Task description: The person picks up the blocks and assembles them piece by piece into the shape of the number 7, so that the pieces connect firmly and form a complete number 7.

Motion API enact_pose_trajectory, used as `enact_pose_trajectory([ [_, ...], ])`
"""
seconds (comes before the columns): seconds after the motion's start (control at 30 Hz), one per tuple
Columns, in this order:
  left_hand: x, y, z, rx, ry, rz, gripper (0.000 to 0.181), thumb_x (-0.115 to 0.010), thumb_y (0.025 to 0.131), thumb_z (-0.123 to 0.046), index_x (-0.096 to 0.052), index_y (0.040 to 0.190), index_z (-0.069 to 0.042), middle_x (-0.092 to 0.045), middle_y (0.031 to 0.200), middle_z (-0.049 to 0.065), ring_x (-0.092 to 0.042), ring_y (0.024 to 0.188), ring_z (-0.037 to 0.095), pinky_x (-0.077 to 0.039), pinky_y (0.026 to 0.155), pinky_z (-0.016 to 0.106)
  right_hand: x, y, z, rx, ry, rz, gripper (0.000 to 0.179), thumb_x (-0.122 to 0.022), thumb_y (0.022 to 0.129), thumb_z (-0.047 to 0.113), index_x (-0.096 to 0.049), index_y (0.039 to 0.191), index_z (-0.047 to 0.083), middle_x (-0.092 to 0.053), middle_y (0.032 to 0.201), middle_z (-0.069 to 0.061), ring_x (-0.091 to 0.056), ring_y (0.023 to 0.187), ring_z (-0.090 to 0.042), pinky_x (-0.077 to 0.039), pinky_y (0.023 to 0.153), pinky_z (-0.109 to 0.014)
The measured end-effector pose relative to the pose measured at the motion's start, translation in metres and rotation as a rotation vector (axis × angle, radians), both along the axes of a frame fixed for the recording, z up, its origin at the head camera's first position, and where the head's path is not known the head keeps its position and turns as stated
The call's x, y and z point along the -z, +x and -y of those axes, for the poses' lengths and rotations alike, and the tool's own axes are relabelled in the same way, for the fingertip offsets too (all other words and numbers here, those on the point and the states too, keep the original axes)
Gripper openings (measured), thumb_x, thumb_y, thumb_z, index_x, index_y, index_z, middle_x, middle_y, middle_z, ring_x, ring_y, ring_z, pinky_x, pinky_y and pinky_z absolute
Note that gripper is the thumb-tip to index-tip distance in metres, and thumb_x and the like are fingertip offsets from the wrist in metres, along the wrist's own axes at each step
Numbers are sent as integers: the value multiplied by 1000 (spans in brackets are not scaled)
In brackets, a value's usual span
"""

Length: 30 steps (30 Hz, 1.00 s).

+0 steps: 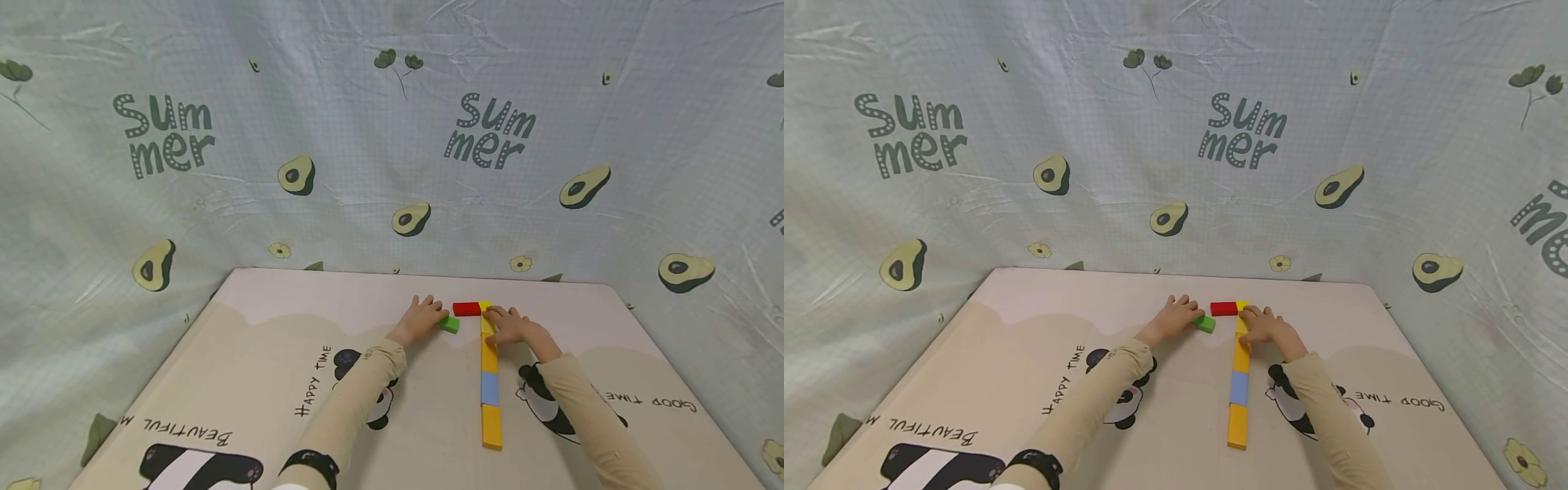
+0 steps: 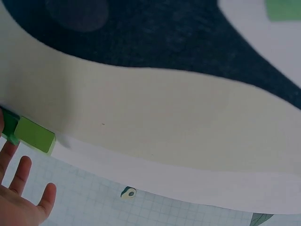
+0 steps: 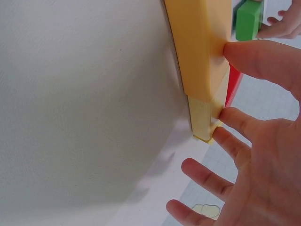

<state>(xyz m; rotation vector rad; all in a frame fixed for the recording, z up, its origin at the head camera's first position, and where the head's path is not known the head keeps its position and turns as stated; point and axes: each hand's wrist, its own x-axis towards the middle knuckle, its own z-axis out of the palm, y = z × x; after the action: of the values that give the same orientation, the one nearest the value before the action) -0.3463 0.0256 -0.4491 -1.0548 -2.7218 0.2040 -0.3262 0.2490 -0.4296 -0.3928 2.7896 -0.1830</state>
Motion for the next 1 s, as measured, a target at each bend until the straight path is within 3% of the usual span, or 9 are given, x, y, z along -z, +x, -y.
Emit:
enact_pose_trajectory([
  [0.43,-8,-4,3,4,28,-72,25,-51,90,-22,-54,115,-23,-56,107,-2,-46,103,18,-39,90,44,0,-2,-1,-3,-8,14,64,-56,78,34,-37,132,4,-27,140,-21,-28,119,-46,-24,92,-67],
  [0.77,-10,-10,7,-30,49,-63,25,-53,89,-24,-54,114,-22,-56,107,-2,-45,105,19,-37,92,45,-1,1,-1,-5,-9,7,64,-57,78,33,-38,131,4,-27,140,-22,-28,119,-48,-24,91,-68],
  [0.87,-10,-13,8,-51,82,-33,23,-54,89,-22,-55,111,-21,-56,106,-1,-45,104,20,-37,90,45,-2,2,0,-3,-11,6,63,-57,78,33,-38,131,4,-27,139,-22,-27,119,-49,-24,91,-68],
  [0.9,-1,-22,8,-43,99,-63,21,-49,91,-26,-54,111,-23,-55,105,-2,-44,103,19,-36,88,44,-3,2,0,-2,-13,6,63,-57,78,32,-38,131,4,-27,139,-22,-27,119,-49,-24,91,-68],
  [1.0,-1,-26,9,-68,116,-38,22,-51,90,-26,-55,111,-24,-55,105,-2,-44,101,18,-36,85,43,-1,0,0,2,-13,5,63,-56,78,33,-38,132,4,-27,140,-22,-27,119,-49,-24,92,-68],
])
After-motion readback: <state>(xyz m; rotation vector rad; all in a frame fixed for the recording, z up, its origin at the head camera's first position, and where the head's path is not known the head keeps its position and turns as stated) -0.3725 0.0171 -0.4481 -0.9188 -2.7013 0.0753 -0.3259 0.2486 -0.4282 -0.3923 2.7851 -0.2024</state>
